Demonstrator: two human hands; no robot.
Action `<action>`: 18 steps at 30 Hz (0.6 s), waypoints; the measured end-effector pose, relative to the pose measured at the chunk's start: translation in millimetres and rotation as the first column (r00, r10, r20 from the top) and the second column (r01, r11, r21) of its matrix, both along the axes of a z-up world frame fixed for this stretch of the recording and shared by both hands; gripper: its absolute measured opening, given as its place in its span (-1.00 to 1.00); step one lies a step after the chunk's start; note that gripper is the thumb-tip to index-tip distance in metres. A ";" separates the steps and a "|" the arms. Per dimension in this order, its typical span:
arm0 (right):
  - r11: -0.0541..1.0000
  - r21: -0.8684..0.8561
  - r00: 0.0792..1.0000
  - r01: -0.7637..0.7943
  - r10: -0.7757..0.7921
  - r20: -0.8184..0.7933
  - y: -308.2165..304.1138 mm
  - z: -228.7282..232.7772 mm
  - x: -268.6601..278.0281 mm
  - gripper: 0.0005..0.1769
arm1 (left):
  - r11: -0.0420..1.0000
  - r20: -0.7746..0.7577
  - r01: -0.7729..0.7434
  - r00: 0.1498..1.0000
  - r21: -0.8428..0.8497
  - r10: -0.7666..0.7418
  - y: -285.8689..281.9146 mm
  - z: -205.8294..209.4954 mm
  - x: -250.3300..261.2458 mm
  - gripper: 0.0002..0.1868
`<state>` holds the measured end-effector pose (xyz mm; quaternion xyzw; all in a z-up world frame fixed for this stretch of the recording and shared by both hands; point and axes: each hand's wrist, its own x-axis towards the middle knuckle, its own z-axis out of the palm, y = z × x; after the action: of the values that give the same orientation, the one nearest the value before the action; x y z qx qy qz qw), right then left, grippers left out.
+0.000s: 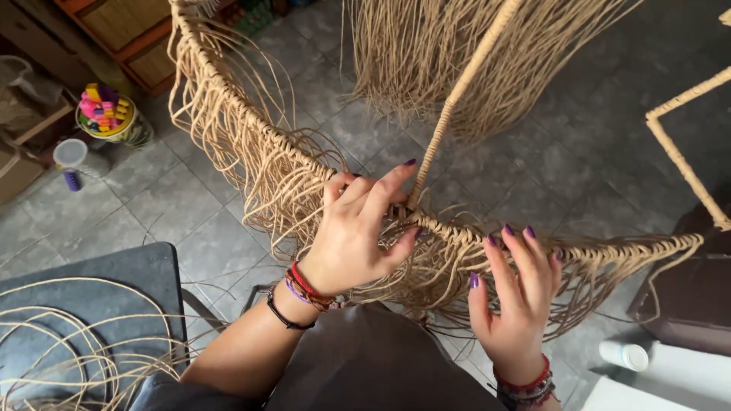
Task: Weaving and knotting natural fibers onto a circular frame to create a decorative furniture piece
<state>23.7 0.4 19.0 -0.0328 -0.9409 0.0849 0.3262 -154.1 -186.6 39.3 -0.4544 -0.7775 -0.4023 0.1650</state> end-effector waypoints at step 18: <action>1.000 -0.005 0.999 0.026 -0.026 0.044 -4.4 0.2 -15.4 -0.56 | 0.999 0.012 -0.048 0.999 0.018 0.048 8.9 -6.9 -9.2 -0.28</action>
<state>8.3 -4.0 19.1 -0.0479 -0.9471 0.0824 0.3064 -163.3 -177.7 32.4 -0.4319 -0.7853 -0.4079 0.1743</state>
